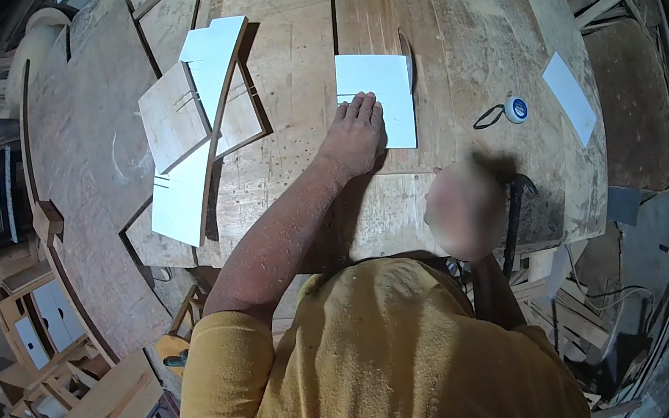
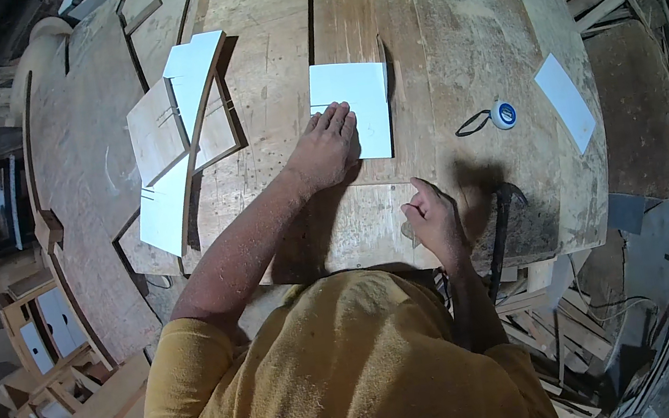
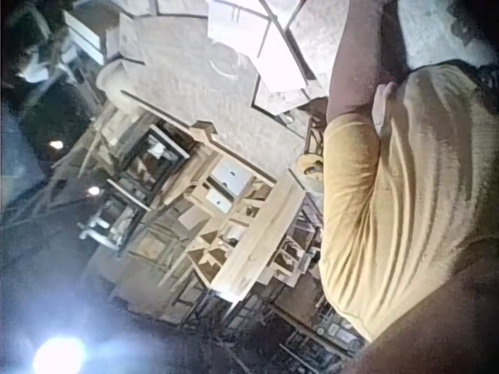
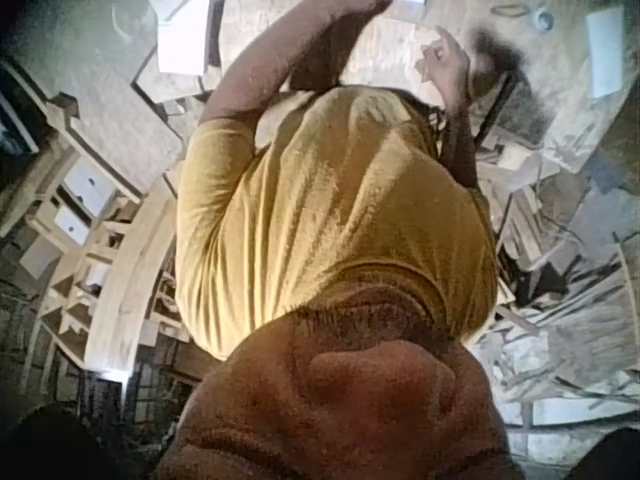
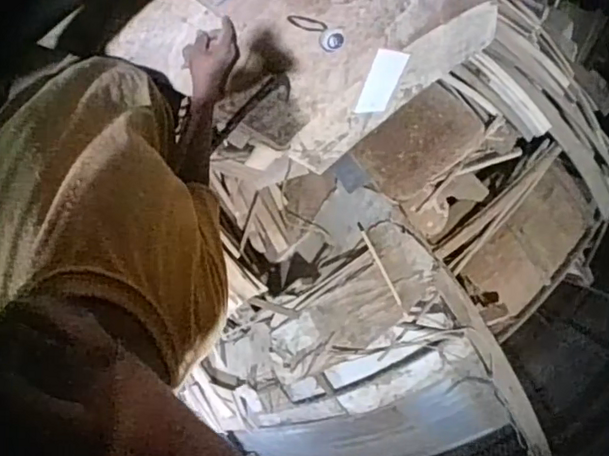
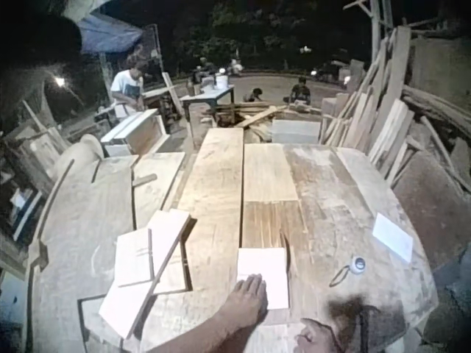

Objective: The recorder is measuring wood boards with a tape measure, marking them with a pencil, and organizing them on a workbench in a workshop.

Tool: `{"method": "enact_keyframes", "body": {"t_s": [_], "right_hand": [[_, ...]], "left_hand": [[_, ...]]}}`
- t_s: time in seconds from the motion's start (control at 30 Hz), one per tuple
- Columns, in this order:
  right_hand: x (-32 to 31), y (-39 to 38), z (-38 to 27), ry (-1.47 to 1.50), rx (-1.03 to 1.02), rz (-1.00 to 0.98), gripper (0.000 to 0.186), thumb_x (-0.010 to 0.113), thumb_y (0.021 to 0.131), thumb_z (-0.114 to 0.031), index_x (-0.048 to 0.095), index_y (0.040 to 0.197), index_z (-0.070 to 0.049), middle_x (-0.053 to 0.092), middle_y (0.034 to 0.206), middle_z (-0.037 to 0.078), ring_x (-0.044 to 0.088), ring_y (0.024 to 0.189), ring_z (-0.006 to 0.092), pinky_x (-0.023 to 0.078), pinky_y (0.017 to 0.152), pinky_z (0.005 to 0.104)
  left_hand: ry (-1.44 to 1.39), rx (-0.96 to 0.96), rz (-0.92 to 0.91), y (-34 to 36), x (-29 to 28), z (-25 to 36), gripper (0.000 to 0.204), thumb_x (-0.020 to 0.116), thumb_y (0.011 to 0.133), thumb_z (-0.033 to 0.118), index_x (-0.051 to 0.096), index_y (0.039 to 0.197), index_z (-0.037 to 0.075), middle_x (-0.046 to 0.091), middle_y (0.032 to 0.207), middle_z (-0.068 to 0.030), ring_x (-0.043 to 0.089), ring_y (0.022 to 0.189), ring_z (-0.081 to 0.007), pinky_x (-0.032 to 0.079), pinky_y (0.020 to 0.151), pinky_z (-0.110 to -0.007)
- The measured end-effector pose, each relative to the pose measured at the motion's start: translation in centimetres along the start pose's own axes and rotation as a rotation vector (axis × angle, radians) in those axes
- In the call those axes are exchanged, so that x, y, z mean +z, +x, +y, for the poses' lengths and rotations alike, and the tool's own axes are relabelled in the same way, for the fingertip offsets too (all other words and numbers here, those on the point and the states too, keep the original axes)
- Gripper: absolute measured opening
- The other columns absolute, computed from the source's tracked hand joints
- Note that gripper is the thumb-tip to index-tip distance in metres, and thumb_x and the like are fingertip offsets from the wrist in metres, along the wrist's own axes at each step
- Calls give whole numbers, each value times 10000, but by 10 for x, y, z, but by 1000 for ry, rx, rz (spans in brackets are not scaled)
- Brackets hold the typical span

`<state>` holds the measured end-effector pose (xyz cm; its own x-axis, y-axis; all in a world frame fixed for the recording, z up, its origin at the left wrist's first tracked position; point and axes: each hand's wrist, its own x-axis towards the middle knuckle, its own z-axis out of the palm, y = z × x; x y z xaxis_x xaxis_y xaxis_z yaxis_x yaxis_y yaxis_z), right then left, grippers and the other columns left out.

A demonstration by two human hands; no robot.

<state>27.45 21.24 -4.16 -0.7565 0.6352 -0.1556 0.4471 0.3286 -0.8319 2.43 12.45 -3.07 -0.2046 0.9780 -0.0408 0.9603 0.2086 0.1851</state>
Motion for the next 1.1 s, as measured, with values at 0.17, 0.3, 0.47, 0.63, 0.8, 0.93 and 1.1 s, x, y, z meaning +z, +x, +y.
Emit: {"method": "enact_keyframes", "body": {"t_s": [0.17, 0.3, 0.47, 0.63, 0.8, 0.93, 1.1], "right_hand": [[2, 1, 2, 18, 81, -2, 453, 682, 831, -28, 536, 1257, 20, 632, 761, 93, 599, 633, 139, 506, 615, 285], [2, 2, -1, 13, 82, 8, 451, 682, 829, -35, 542, 1255, 16, 641, 772, 90, 599, 646, 130, 507, 631, 282], [1, 3, 1, 16, 157, -17, 448, 676, 833, -49, 545, 1257, 10, 641, 771, 87, 599, 662, 130, 506, 648, 282], [3, 5, 7, -11, 192, -23, 449, 678, 825, -57, 550, 1250, 9, 644, 773, 88, 599, 666, 139, 507, 653, 291], [1, 8, 10, -26, 133, -35, 449, 655, 837, -15, 537, 1269, 17, 603, 748, 24, 547, 664, 70, 482, 642, 237], [0, 9, 15, -10, 147, -65, 443, 650, 842, -14, 533, 1267, 29, 598, 741, 24, 545, 666, 65, 482, 639, 236], [1, 10, 24, 58, 86, -25, 406, 676, 805, -27, 576, 1195, 15, 611, 705, 78, 578, 628, 136, 491, 621, 292]], "left_hand": [[18, 7, 46, 13, 1, -10, 626, 549, 856, 219, 372, 1368, -96, 363, 1450, -262, 326, 1376, -394, 295, 1125, -508], [29, 13, 95, 23, 0, -17, 565, 507, 875, 207, 408, 1339, -100, 393, 1430, -263, 357, 1360, -388, 315, 1110, -511], [34, 9, 82, 38, -2, -27, 560, 510, 878, 203, 408, 1338, -100, 394, 1427, -262, 356, 1359, -389, 314, 1110, -511], [25, -23, 7, 54, -5, -36, 724, 649, 798, 202, 337, 1390, -76, 332, 1471, -241, 299, 1391, -388, 277, 1144, -500], [-12, -35, 22, 65, -8, -42, 717, 659, 789, 203, 353, 1379, -66, 347, 1459, -241, 319, 1381, -385, 293, 1133, -500], [-20, -45, 37, 70, -9, -46, 714, 666, 783, 209, 364, 1369, -67, 350, 1456, -242, 327, 1376, -385, 303, 1126, -493], [-20, -40, 73, 79, -8, -51, 705, 659, 787, 215, 371, 1365, -66, 362, 1450, -243, 332, 1373, -385, 298, 1129, -484]]}}
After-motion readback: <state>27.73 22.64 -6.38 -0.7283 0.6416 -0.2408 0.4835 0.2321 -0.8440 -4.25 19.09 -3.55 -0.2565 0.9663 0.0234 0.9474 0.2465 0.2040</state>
